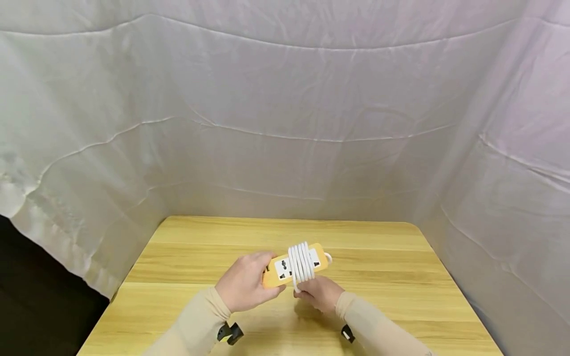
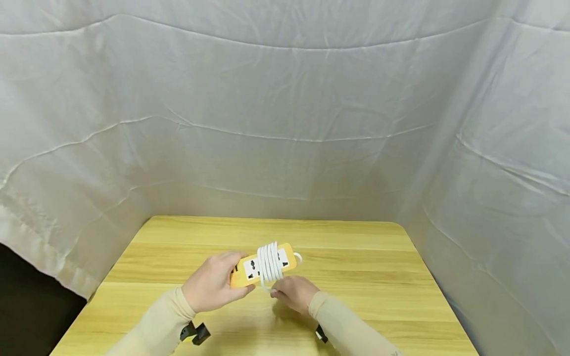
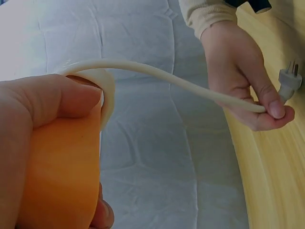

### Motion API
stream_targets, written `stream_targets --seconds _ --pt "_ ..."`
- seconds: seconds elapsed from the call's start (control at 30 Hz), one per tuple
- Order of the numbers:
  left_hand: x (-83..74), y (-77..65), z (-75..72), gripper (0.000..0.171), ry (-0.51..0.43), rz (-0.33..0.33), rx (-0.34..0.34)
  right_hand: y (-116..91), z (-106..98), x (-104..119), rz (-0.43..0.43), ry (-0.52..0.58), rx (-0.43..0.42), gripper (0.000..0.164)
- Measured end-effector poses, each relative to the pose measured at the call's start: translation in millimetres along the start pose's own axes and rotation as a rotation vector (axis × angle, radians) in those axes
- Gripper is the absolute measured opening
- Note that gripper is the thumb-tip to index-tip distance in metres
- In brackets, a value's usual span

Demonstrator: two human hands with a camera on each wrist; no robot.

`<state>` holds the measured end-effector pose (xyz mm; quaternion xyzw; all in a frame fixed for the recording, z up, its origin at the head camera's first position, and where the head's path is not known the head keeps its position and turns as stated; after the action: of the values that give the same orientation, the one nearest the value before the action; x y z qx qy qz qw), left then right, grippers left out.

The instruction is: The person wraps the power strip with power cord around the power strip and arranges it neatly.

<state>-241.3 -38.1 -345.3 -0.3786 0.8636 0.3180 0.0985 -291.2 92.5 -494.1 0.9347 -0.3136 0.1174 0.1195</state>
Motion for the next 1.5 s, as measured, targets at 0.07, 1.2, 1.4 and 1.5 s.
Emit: stream_targets --seconds 0.07,1.2,1.4,1.5 --pt "-0.3 -0.4 0.3 0.040 0.001 0.010 -0.001 3 0 -4 0.025 -0.013 0.008 0.007" --pt "-18.8 -21.3 47.8 0.050 0.141 0.227 0.170 24 -51 -36 -0.050 -0.180 -0.059 0.010" --pt "-16.9 -22.7 57.5 0.049 0.186 0.214 0.212 24 -55 -38 -0.033 -0.200 -0.059 0.010" --pt "-16.8 -23.5 61.4 0.047 0.205 0.221 0.218 24 -59 -38 -0.022 -0.204 -0.062 0.010"
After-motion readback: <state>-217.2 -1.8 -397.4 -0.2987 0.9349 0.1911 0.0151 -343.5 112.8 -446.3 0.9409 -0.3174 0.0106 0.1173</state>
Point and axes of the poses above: each hand's wrist, its own y-axis towards the middle knuckle, its own z-axis out of the palm, x = y × z, the point moved 9 cm from there along y, towards the middle knuckle, and after that the axes turned 1 degree about -z, right-handed, at the moved point
